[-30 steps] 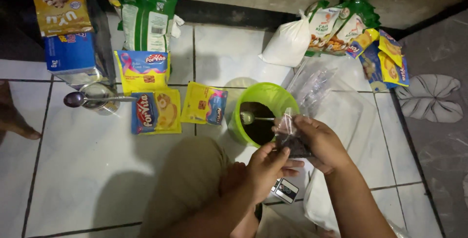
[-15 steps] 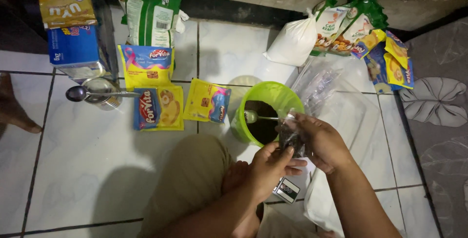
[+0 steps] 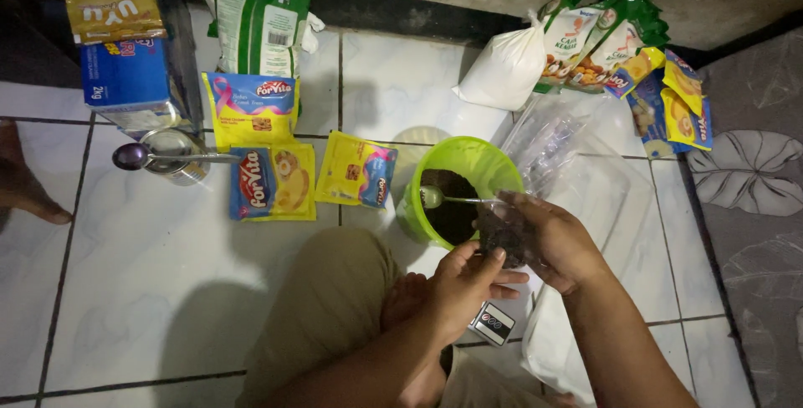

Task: The person packages dark powder into small plastic bags using a spoon and weighs them on a digital scale.

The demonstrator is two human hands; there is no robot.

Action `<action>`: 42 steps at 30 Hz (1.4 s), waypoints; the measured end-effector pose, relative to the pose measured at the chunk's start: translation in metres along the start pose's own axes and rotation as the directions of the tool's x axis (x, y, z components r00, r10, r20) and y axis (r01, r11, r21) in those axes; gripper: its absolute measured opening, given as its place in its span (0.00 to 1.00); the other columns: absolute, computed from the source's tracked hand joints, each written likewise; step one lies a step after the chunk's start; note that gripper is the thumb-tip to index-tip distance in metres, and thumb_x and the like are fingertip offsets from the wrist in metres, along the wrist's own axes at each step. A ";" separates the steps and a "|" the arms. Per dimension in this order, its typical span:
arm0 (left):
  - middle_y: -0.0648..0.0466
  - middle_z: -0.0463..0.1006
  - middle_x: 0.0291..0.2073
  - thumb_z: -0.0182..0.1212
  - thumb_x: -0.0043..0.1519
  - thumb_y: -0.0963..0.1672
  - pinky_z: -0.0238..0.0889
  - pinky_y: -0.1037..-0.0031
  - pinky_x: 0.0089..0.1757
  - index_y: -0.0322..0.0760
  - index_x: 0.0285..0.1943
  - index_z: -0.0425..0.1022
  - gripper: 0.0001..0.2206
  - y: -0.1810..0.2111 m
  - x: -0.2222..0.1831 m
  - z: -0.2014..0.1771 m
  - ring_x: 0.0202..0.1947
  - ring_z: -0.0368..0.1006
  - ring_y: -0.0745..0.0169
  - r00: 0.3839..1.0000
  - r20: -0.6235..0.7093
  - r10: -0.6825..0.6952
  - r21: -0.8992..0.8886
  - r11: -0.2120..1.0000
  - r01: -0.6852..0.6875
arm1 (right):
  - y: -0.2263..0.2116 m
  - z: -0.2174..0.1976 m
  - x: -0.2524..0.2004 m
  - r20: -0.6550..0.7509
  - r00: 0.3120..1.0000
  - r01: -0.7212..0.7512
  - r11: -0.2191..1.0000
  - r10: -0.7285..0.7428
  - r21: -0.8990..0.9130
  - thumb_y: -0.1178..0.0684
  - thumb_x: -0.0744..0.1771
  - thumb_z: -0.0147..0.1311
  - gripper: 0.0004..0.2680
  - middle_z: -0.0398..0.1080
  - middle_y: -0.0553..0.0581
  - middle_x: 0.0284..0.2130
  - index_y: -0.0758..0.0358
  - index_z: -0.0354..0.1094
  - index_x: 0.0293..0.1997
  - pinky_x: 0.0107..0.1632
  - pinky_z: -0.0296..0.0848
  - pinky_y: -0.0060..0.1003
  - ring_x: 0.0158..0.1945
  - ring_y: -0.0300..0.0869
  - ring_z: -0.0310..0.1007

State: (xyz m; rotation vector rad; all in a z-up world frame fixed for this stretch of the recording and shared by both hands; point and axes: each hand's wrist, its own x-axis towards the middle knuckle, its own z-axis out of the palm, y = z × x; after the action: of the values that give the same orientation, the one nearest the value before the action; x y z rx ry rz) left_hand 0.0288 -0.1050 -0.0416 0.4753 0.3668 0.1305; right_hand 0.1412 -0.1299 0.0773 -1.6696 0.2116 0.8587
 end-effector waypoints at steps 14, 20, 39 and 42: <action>0.35 0.81 0.44 0.58 0.68 0.45 0.78 0.69 0.35 0.30 0.59 0.69 0.15 0.002 -0.002 0.001 0.40 0.84 0.46 1.000 0.005 0.013 -0.008 1.000 -0.013 | -0.004 0.003 -0.005 -0.031 0.999 -0.029 1.000 0.029 -0.005 0.53 0.71 0.44 0.15 0.77 0.69 0.48 0.69 0.69 0.62 0.41 0.73 0.38 0.46 0.55 0.78; 0.34 0.82 0.45 0.58 0.68 0.45 0.78 0.69 0.35 0.29 0.58 0.69 0.15 0.005 -0.002 0.002 0.40 0.83 0.44 1.000 0.001 0.004 -0.015 1.000 -0.004 | 0.001 -0.003 0.001 -0.023 0.999 -0.025 0.999 0.024 -0.034 0.51 0.70 0.47 0.15 0.78 0.64 0.44 0.67 0.71 0.60 0.28 0.67 0.32 0.38 0.48 0.77; 0.38 0.79 0.46 0.57 0.68 0.40 0.80 0.68 0.36 0.27 0.59 0.67 0.13 -0.006 0.002 -0.005 0.41 0.84 0.43 0.997 -0.018 0.070 0.046 0.997 -0.069 | -0.004 -0.012 -0.033 0.044 0.997 0.072 0.996 -0.070 -0.050 0.46 0.69 0.46 0.19 0.73 0.56 0.44 0.60 0.68 0.66 0.06 0.36 0.21 0.16 0.29 0.57; 0.39 0.79 0.48 0.56 0.67 0.38 0.81 0.70 0.42 0.26 0.61 0.68 0.14 0.002 0.000 -0.007 0.41 0.83 0.52 0.986 0.033 0.165 0.155 0.973 -0.169 | 0.017 -0.032 -0.027 0.093 0.968 0.210 0.956 -0.233 0.205 0.57 0.67 0.45 0.17 0.69 0.71 0.62 0.73 0.64 0.63 0.68 0.65 0.52 0.66 0.56 0.69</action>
State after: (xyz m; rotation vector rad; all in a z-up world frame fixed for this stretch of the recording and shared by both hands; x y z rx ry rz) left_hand 0.0261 -0.1005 -0.0464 0.6633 0.3184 0.2613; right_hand 0.1260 -0.1724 0.0824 -1.4257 0.0244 0.7377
